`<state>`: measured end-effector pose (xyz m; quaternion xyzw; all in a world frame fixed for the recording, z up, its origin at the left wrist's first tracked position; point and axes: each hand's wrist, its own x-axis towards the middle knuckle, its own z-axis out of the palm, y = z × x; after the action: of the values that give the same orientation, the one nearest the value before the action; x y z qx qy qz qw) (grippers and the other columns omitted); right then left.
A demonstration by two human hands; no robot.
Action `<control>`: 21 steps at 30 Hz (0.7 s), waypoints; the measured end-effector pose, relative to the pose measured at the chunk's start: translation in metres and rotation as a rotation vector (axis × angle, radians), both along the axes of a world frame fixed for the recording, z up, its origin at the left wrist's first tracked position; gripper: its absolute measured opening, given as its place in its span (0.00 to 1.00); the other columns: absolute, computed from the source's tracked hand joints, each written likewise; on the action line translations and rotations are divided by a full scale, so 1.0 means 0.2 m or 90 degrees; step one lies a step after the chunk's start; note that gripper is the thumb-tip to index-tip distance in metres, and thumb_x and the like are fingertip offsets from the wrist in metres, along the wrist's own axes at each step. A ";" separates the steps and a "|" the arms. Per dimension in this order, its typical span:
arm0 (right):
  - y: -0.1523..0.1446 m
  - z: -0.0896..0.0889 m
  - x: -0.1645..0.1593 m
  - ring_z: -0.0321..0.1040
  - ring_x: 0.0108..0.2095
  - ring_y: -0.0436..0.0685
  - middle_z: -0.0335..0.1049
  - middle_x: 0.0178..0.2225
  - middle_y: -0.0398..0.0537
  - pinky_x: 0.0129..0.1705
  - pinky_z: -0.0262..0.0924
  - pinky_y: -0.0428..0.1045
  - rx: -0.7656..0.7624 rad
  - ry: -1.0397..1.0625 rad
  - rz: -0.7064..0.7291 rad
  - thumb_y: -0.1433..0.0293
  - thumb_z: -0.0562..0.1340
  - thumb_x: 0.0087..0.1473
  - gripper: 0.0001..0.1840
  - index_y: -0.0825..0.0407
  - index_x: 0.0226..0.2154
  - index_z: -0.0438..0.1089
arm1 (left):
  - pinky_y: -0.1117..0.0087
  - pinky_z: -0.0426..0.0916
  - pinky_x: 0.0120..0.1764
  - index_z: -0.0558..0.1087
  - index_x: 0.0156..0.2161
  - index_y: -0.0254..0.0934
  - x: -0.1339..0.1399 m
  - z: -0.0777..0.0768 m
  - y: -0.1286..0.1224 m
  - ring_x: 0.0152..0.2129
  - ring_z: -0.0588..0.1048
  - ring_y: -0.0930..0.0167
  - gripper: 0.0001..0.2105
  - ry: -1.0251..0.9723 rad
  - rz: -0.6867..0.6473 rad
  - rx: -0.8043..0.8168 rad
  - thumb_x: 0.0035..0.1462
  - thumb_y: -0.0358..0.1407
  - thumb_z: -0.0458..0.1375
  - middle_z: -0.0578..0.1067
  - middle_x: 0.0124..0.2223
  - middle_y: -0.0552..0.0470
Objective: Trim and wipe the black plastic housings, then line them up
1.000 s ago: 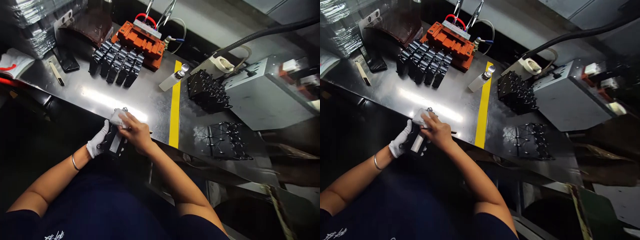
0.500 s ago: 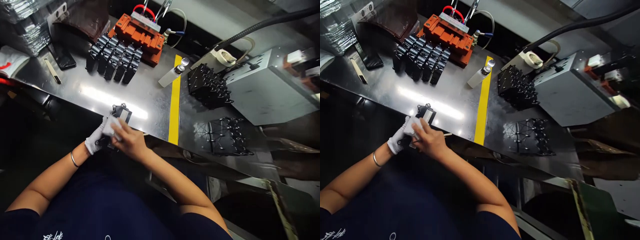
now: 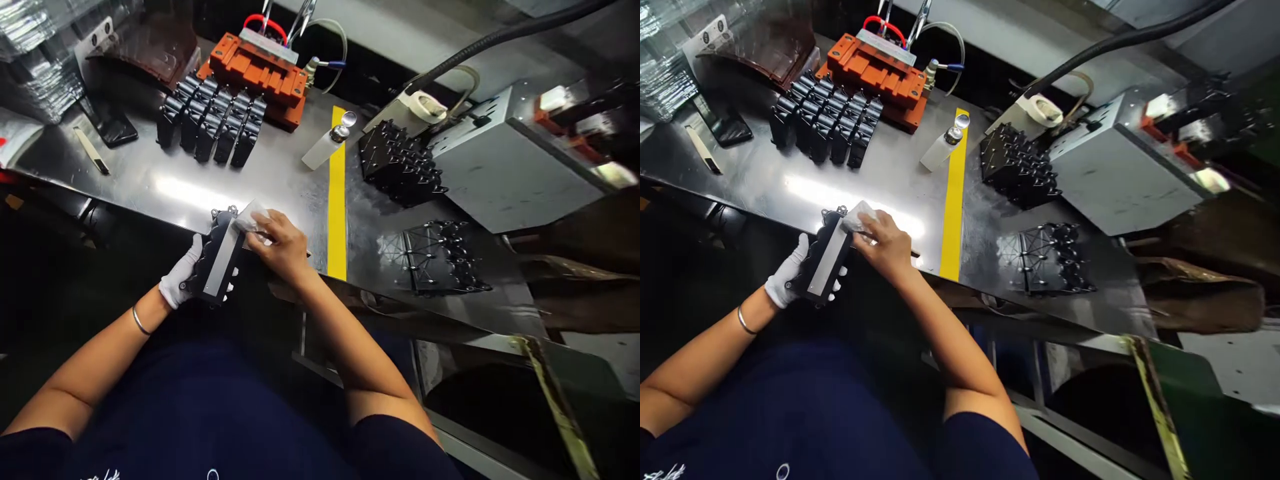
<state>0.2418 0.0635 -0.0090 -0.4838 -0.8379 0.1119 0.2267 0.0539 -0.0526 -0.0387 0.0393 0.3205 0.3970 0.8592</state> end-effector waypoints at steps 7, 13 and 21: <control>0.00 0.00 -0.04 0.72 0.44 0.58 0.70 0.51 0.48 0.41 0.68 0.50 0.042 -0.032 -0.019 0.61 0.63 0.52 0.20 0.44 0.48 0.73 | 0.57 0.75 0.30 0.72 0.48 0.33 0.02 0.01 0.01 0.28 0.79 0.59 0.41 -0.003 0.009 0.001 0.51 0.67 0.39 0.80 0.37 0.40; 0.09 0.00 0.00 0.72 0.42 0.61 0.74 0.42 0.50 0.41 0.66 0.53 0.001 -0.060 -0.082 0.63 0.63 0.52 0.18 0.47 0.46 0.74 | 0.57 0.75 0.29 0.74 0.45 0.32 0.03 0.04 0.00 0.27 0.79 0.60 0.41 0.024 0.020 0.012 0.48 0.68 0.41 0.80 0.37 0.41; 0.04 0.04 -0.06 0.71 0.39 0.60 0.74 0.41 0.49 0.38 0.64 0.52 -0.034 -0.081 -0.049 0.63 0.64 0.51 0.18 0.46 0.46 0.74 | 0.57 0.75 0.30 0.73 0.47 0.32 0.03 0.04 0.00 0.27 0.79 0.60 0.40 0.015 0.034 0.011 0.51 0.66 0.42 0.80 0.37 0.40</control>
<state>0.2299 0.0720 -0.0012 -0.5279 -0.8279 0.0947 0.1641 0.0589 -0.0518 -0.0313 0.0429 0.3280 0.4222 0.8440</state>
